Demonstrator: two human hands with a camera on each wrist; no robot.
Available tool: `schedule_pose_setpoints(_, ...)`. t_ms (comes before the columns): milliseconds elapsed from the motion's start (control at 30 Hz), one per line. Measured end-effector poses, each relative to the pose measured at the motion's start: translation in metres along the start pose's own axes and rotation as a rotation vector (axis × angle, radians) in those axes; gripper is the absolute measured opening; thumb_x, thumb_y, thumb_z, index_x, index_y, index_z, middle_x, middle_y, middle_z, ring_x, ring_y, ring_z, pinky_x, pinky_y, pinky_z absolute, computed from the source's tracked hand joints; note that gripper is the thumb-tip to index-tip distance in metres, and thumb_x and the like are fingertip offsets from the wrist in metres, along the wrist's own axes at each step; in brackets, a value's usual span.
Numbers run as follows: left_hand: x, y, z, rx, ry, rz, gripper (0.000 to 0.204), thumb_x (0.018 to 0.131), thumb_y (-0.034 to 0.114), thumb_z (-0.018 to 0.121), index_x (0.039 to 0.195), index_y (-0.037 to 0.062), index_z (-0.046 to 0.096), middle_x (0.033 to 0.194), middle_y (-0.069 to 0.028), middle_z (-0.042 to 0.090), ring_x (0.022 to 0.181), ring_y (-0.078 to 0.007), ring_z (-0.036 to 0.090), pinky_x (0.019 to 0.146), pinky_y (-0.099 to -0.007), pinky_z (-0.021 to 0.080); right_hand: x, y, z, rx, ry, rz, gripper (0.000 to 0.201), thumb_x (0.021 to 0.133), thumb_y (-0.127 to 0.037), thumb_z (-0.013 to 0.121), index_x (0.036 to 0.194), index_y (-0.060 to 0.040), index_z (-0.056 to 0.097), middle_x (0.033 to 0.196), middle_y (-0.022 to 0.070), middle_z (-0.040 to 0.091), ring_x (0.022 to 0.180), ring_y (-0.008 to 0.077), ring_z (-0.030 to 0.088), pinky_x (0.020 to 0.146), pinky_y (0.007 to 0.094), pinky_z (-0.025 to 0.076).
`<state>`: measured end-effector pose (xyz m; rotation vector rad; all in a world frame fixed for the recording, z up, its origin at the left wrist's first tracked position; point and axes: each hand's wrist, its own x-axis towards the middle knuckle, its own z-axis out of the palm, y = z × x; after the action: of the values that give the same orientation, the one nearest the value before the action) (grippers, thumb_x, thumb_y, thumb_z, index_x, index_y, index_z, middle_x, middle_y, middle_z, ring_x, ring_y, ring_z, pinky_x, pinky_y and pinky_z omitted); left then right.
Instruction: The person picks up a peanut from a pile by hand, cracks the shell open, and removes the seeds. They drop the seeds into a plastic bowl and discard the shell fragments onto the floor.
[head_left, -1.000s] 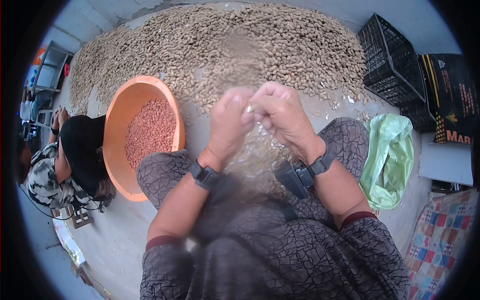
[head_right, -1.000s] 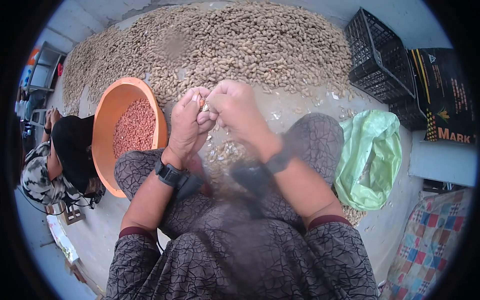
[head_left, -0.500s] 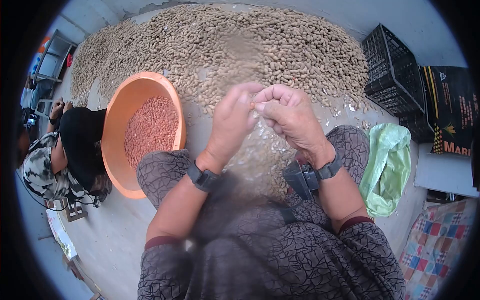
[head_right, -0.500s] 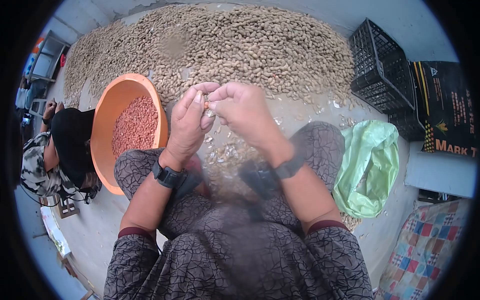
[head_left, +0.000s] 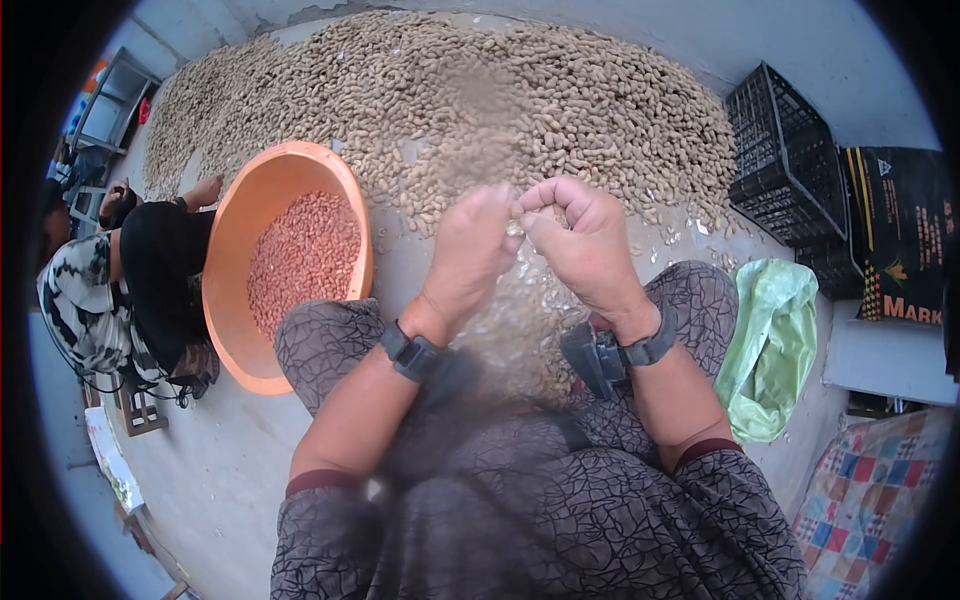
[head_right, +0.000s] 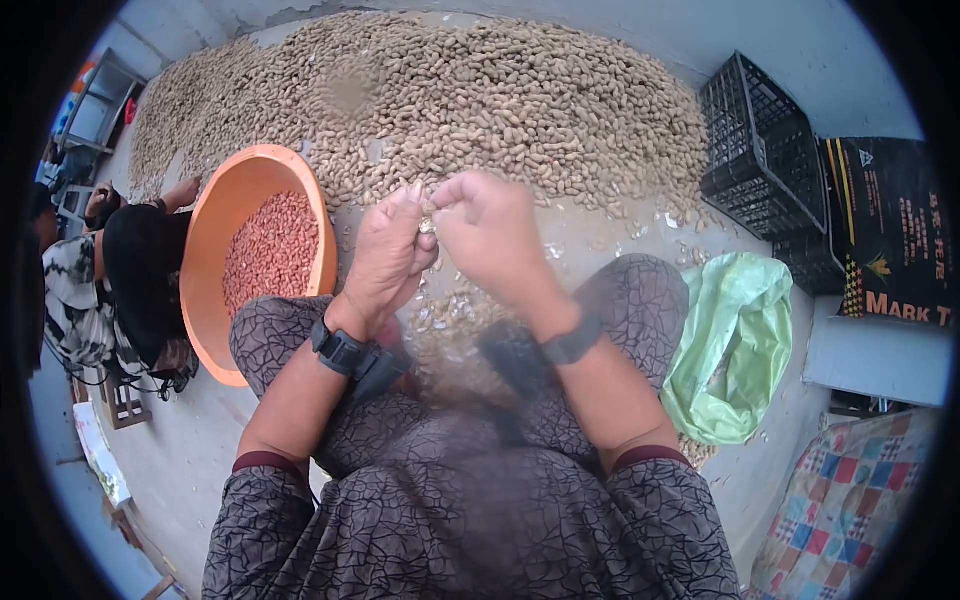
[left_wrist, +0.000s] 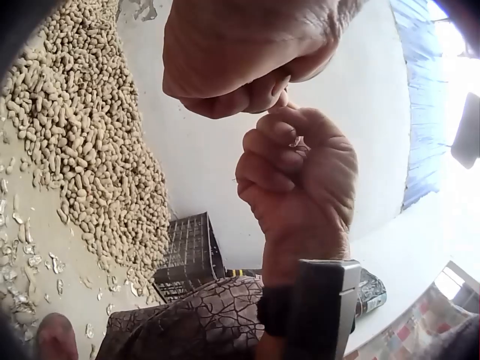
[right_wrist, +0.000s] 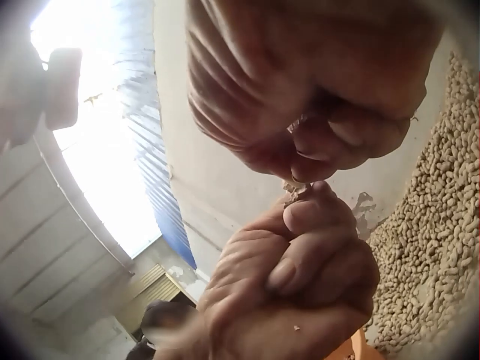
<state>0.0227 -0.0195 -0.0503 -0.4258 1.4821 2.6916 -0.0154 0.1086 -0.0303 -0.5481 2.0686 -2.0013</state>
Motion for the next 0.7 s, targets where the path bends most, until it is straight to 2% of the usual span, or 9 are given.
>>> schedule_pose_setpoints(67,-0.001,0.003,0.002,0.008,-0.009,-0.013,0.018,0.094,0.023,0.046,0.086,0.008,0.053,0.071,0.0034,0.048,0.054,-0.0025,0.041,0.044,-0.0171,0.031,-0.002,-0.001,0.001,-0.151,0.02,-0.058,0.013,0.074,0.001,0.054,0.085,0.0053,0.06,0.067,0.0073,0.062,0.055,0.0091,0.057,0.05,0.0235,0.045)
schedule_pose_setpoints(167,0.002,-0.002,-0.001,0.03,-0.038,0.003,0.02,0.094,0.022,0.043,0.082,0.0083,0.051,0.068,0.0034,0.046,0.052,-0.0026,0.038,0.043,-0.0182,0.029,-0.005,-0.005,0.004,-0.271,0.012,-0.17,0.011,0.075,0.0,0.056,0.085,0.0005,0.061,0.063,-0.0026,0.054,0.055,-0.0001,0.042,0.047,0.0185,0.034)
schedule_pose_setpoints(233,0.002,-0.003,-0.002,0.024,-0.038,0.005,0.02,0.094,0.021,0.042,0.081,0.0084,0.051,0.067,0.0034,0.045,0.052,-0.0026,0.037,0.042,-0.0188,0.028,-0.006,-0.01,0.006,-0.262,0.003,-0.168,0.014,0.074,-0.001,0.052,0.084,0.0042,0.059,0.064,0.012,0.06,0.052,0.0141,0.057,0.05,0.0287,0.045)
schedule_pose_setpoints(400,0.004,-0.007,-0.008,0.053,-0.059,0.0,0.021,0.094,0.02,0.042,0.079,0.0084,0.05,0.064,0.0035,0.043,0.05,-0.0038,0.036,0.042,-0.0203,0.027,-0.005,-0.002,0.006,-0.347,0.037,-0.216,0.013,0.073,-0.001,0.051,0.082,0.0031,0.059,0.063,0.0143,0.06,0.05,0.0185,0.058,0.049,0.0301,0.045)
schedule_pose_setpoints(467,0.004,-0.008,-0.012,0.015,-0.11,-0.004,0.023,0.095,0.025,0.043,0.088,0.0052,0.052,0.064,0.0011,0.05,0.044,-0.0052,0.037,0.042,-0.0198,0.03,-0.005,0.0,0.006,-0.371,0.058,-0.24,0.013,0.072,-0.001,0.051,0.081,0.0027,0.059,0.062,0.0147,0.059,0.05,0.0195,0.058,0.049,0.0302,0.045)
schedule_pose_setpoints(533,0.0,-0.001,-0.007,-0.011,-0.089,-0.035,0.023,0.095,0.025,0.044,0.086,0.0052,0.052,0.063,0.0012,0.048,0.044,-0.006,0.037,0.042,-0.0202,0.03,-0.003,0.006,0.005,-0.386,0.082,-0.282,0.012,0.075,0.003,0.053,0.084,0.0013,0.061,0.055,-0.0011,0.052,0.049,0.0026,0.044,0.044,0.0207,0.035)
schedule_pose_setpoints(567,-0.001,0.002,-0.006,-0.037,-0.066,-0.065,0.023,0.095,0.025,0.044,0.085,0.0052,0.051,0.061,0.0014,0.047,0.044,-0.0068,0.037,0.042,-0.0206,0.029,-0.003,0.006,0.004,-0.387,0.081,-0.282,0.012,0.075,0.003,0.053,0.084,0.0013,0.061,0.055,-0.0011,0.052,0.049,0.0026,0.044,0.044,0.0207,0.035)
schedule_pose_setpoints(633,-0.002,0.003,-0.006,-0.046,-0.065,-0.075,0.024,0.095,0.025,0.045,0.085,0.0046,0.051,0.061,0.0011,0.046,0.045,-0.007,0.037,0.042,-0.0206,0.029,-0.003,0.002,0.003,-0.41,0.073,-0.256,0.011,0.072,-0.002,0.053,0.08,0.0014,0.061,0.058,0.0134,0.057,0.048,0.0198,0.057,0.048,0.0307,0.044)
schedule_pose_setpoints(700,-0.003,0.003,-0.007,-0.055,-0.065,-0.086,0.024,0.094,0.025,0.045,0.085,0.004,0.051,0.061,0.0007,0.045,0.045,-0.0071,0.037,0.042,-0.0205,0.029,-0.003,0.006,0.002,-0.4,0.079,-0.252,0.012,0.072,-0.002,0.053,0.08,0.0016,0.061,0.058,0.013,0.057,0.048,0.0193,0.056,0.048,0.0306,0.044)
